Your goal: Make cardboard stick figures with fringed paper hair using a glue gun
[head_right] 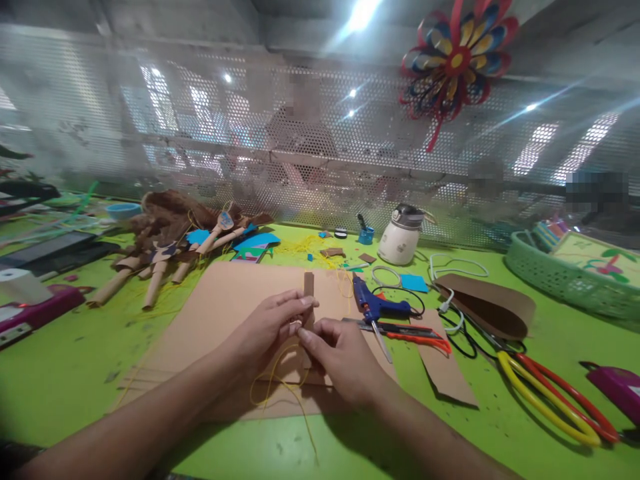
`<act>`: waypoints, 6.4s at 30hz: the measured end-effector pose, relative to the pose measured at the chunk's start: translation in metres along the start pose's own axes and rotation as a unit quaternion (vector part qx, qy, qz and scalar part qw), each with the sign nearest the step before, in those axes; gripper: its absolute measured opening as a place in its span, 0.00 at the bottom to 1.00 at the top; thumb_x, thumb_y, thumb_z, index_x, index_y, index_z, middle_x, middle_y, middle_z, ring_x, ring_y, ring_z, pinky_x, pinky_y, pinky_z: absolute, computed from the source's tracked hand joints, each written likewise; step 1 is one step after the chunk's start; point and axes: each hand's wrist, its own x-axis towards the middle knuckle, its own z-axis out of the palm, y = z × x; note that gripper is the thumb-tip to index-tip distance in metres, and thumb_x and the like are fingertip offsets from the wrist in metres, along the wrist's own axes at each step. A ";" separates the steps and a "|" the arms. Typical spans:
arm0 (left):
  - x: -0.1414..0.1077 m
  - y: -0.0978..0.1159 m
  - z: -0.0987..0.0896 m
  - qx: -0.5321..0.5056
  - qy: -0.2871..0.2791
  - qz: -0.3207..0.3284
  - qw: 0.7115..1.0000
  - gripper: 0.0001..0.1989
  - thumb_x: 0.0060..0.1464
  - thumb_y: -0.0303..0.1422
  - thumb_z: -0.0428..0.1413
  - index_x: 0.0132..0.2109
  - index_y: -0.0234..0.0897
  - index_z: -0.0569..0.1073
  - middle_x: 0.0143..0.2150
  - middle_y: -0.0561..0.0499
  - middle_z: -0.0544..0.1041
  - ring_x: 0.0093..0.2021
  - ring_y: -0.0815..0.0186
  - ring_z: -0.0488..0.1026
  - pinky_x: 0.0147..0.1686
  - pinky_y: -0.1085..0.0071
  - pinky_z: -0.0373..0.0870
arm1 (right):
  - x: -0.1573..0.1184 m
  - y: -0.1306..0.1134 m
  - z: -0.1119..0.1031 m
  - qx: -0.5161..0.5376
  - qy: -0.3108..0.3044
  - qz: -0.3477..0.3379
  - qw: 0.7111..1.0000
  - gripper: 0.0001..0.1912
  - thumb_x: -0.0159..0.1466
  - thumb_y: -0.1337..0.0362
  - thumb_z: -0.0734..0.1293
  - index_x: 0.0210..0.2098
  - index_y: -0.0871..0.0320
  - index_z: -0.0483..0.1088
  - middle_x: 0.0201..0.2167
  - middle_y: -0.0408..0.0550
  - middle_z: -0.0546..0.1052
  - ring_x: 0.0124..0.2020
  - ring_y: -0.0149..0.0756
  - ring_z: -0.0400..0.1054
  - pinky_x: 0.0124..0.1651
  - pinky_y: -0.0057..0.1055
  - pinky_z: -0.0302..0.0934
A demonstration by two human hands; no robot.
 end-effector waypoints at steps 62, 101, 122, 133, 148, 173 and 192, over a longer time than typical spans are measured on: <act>0.007 -0.009 -0.006 -0.070 0.101 0.007 0.992 0.07 0.46 0.34 0.56 0.32 0.35 0.70 0.23 0.55 0.65 0.23 0.72 0.61 0.21 0.76 0.59 | -0.005 0.004 0.013 -0.021 0.018 0.001 1.000 0.09 0.60 0.62 0.62 0.33 0.63 0.69 0.28 0.48 0.72 0.31 0.35 0.65 0.34 0.32 0.59; 0.014 -0.012 -0.011 0.036 0.089 0.075 0.993 0.05 0.46 0.33 0.54 0.27 0.36 0.68 0.24 0.54 0.65 0.26 0.69 0.62 0.28 0.73 0.59 | -0.006 -0.007 0.003 0.075 0.041 -0.016 0.996 0.24 0.63 0.48 0.57 0.32 0.63 0.71 0.26 0.48 0.71 0.30 0.35 0.65 0.36 0.33 0.60; 0.020 -0.016 -0.016 -0.053 0.146 0.065 0.986 0.08 0.45 0.34 0.56 0.27 0.35 0.66 0.23 0.57 0.62 0.23 0.72 0.59 0.25 0.74 0.55 | -0.008 0.010 0.016 -0.014 0.083 -0.056 0.995 0.18 0.60 0.62 0.62 0.49 0.58 0.63 0.25 0.41 0.64 0.29 0.33 0.61 0.33 0.31 0.58; 0.018 -0.014 -0.019 -0.060 0.131 0.092 0.985 0.09 0.44 0.35 0.57 0.26 0.35 0.67 0.23 0.57 0.63 0.23 0.73 0.59 0.25 0.75 0.57 | -0.011 0.015 0.018 -0.046 0.075 -0.086 0.992 0.16 0.62 0.63 0.61 0.50 0.57 0.63 0.28 0.42 0.66 0.30 0.33 0.63 0.35 0.31 0.58; 0.022 -0.013 -0.022 -0.077 0.180 0.080 0.977 0.08 0.43 0.34 0.54 0.24 0.34 0.68 0.21 0.54 0.68 0.23 0.71 0.65 0.27 0.74 0.62 | -0.012 0.019 0.025 -0.002 0.051 -0.086 0.995 0.18 0.62 0.65 0.60 0.52 0.56 0.61 0.28 0.41 0.65 0.28 0.31 0.62 0.31 0.28 0.58; 0.011 0.001 -0.016 -0.109 0.013 0.004 0.994 0.07 0.52 0.32 0.55 0.35 0.31 0.73 0.32 0.44 0.76 0.32 0.63 0.73 0.34 0.67 0.69 | -0.002 0.007 0.008 0.168 0.087 -0.042 0.981 0.24 0.64 0.48 0.57 0.53 0.56 0.60 0.35 0.49 0.73 0.30 0.36 0.68 0.34 0.36 0.63; 0.005 0.063 -0.026 -0.101 0.072 0.166 0.978 0.07 0.59 0.29 0.47 0.40 0.33 0.68 0.27 0.46 0.77 0.33 0.61 0.76 0.39 0.63 0.69 | -0.008 -0.006 -0.013 0.187 -0.164 0.063 0.966 0.16 0.56 0.57 0.70 0.37 0.64 0.72 0.21 0.44 0.72 0.18 0.23 0.61 0.20 0.21 0.50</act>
